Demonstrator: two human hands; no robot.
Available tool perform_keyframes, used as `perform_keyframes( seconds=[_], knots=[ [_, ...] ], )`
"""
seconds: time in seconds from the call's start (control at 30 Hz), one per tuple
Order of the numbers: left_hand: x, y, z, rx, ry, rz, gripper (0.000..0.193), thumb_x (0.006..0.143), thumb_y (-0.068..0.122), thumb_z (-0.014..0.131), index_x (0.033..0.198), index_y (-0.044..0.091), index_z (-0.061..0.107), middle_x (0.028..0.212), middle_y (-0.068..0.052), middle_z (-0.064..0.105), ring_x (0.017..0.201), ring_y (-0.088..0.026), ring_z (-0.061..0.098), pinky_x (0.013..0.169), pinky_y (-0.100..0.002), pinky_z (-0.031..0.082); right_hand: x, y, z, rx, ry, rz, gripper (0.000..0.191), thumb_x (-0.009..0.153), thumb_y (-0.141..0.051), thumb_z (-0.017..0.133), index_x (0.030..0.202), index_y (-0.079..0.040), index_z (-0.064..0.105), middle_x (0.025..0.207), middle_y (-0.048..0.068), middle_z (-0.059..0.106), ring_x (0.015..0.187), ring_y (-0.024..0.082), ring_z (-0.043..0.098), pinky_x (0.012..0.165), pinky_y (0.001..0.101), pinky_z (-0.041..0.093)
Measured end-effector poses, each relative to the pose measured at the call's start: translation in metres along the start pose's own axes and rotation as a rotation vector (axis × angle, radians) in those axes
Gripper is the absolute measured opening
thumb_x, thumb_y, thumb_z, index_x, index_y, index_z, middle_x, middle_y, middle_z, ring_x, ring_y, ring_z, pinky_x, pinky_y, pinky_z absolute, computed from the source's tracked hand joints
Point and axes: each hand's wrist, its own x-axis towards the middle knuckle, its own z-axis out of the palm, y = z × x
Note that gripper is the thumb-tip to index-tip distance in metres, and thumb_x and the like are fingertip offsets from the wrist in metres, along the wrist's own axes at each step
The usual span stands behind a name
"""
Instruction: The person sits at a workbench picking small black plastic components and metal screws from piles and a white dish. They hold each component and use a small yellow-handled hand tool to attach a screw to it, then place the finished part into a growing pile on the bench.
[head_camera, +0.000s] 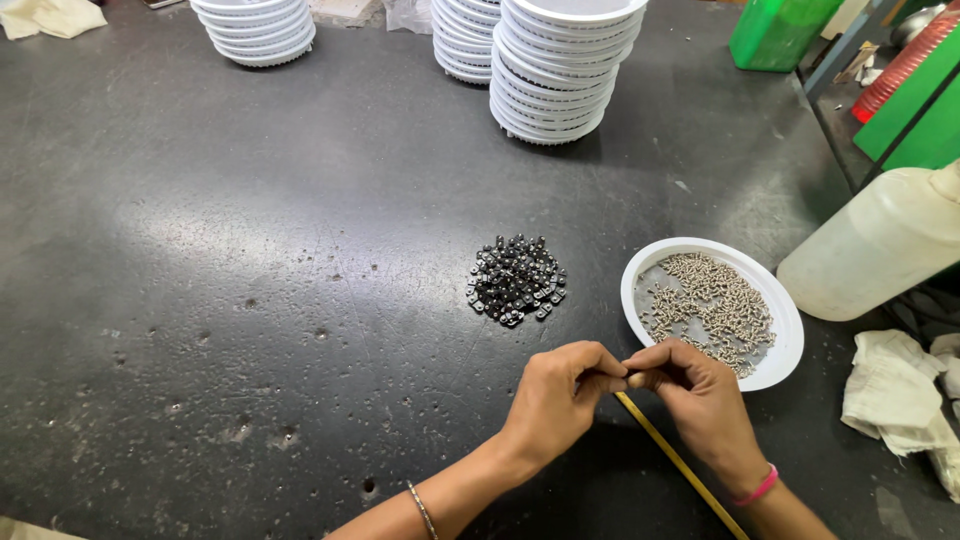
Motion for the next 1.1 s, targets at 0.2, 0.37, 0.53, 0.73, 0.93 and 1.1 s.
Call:
perform_keyframes(
  seconds=[0.2, 0.37, 0.53, 0.73, 0.93, 1.1],
  knots=[
    [0.003, -0.005, 0.001, -0.095, -0.023, -0.104, 0.008, 0.088, -0.004, 0.074, 0.096, -0.001, 0.072, 0.088, -0.01, 0.076, 0.082, -0.013, 0.074, 0.072, -0.027, 0.058, 0.0, -0.014, 0.002, -0.013, -0.014, 0.008, 0.017, 0.088, 0.006, 0.066, 0.101, 0.002, 0.076, 0.092, 0.005, 0.076, 0.087, 0.01, 0.07, 0.081, 0.0254, 0.056],
    [0.006, -0.01, 0.003, -0.256, -0.025, -0.343, 0.006, 0.09, 0.0, 0.074, 0.095, -0.001, 0.072, 0.087, -0.007, 0.077, 0.082, -0.008, 0.072, 0.074, -0.025, 0.059, 0.001, -0.029, -0.003, -0.027, -0.036, 0.074, 0.02, 0.085, -0.004, 0.073, 0.104, 0.0, 0.078, 0.093, 0.005, 0.078, 0.086, 0.01, 0.07, 0.08, 0.0254, 0.056],
    [0.003, -0.009, 0.006, -0.248, -0.03, -0.333, 0.007, 0.089, 0.002, 0.076, 0.094, -0.002, 0.072, 0.085, -0.006, 0.077, 0.081, -0.008, 0.072, 0.074, -0.024, 0.058, 0.001, -0.028, -0.004, 0.008, -0.045, 0.074, 0.014, 0.086, -0.004, 0.074, 0.098, 0.001, 0.077, 0.09, 0.006, 0.077, 0.084, 0.011, 0.071, 0.08, 0.0266, 0.057],
    [0.0, -0.009, 0.008, -0.242, -0.048, -0.314, 0.008, 0.087, 0.002, 0.078, 0.091, -0.002, 0.073, 0.082, -0.006, 0.077, 0.078, -0.007, 0.071, 0.071, -0.024, 0.058, 0.001, -0.017, -0.003, 0.044, -0.079, -0.012, 0.009, 0.086, -0.003, 0.074, 0.094, 0.001, 0.074, 0.088, 0.005, 0.074, 0.083, 0.011, 0.069, 0.079, 0.0273, 0.057],
    [-0.001, -0.011, 0.007, -0.19, -0.049, -0.236, 0.008, 0.086, 0.001, 0.079, 0.089, -0.002, 0.072, 0.081, -0.006, 0.077, 0.078, -0.006, 0.07, 0.07, -0.023, 0.056, -0.001, -0.013, -0.002, 0.141, -0.11, -0.007, 0.008, 0.087, 0.001, 0.073, 0.094, 0.001, 0.072, 0.089, 0.005, 0.07, 0.084, 0.012, 0.069, 0.08, 0.0277, 0.057],
    [-0.001, -0.01, 0.006, -0.221, -0.056, -0.241, 0.006, 0.086, -0.001, 0.078, 0.089, -0.001, 0.072, 0.082, -0.005, 0.077, 0.08, -0.006, 0.071, 0.071, -0.023, 0.057, -0.002, -0.014, 0.0, 0.095, -0.092, -0.037, 0.006, 0.087, 0.001, 0.072, 0.093, 0.001, 0.071, 0.088, 0.005, 0.069, 0.083, 0.012, 0.068, 0.079, 0.0274, 0.057]
  ],
)
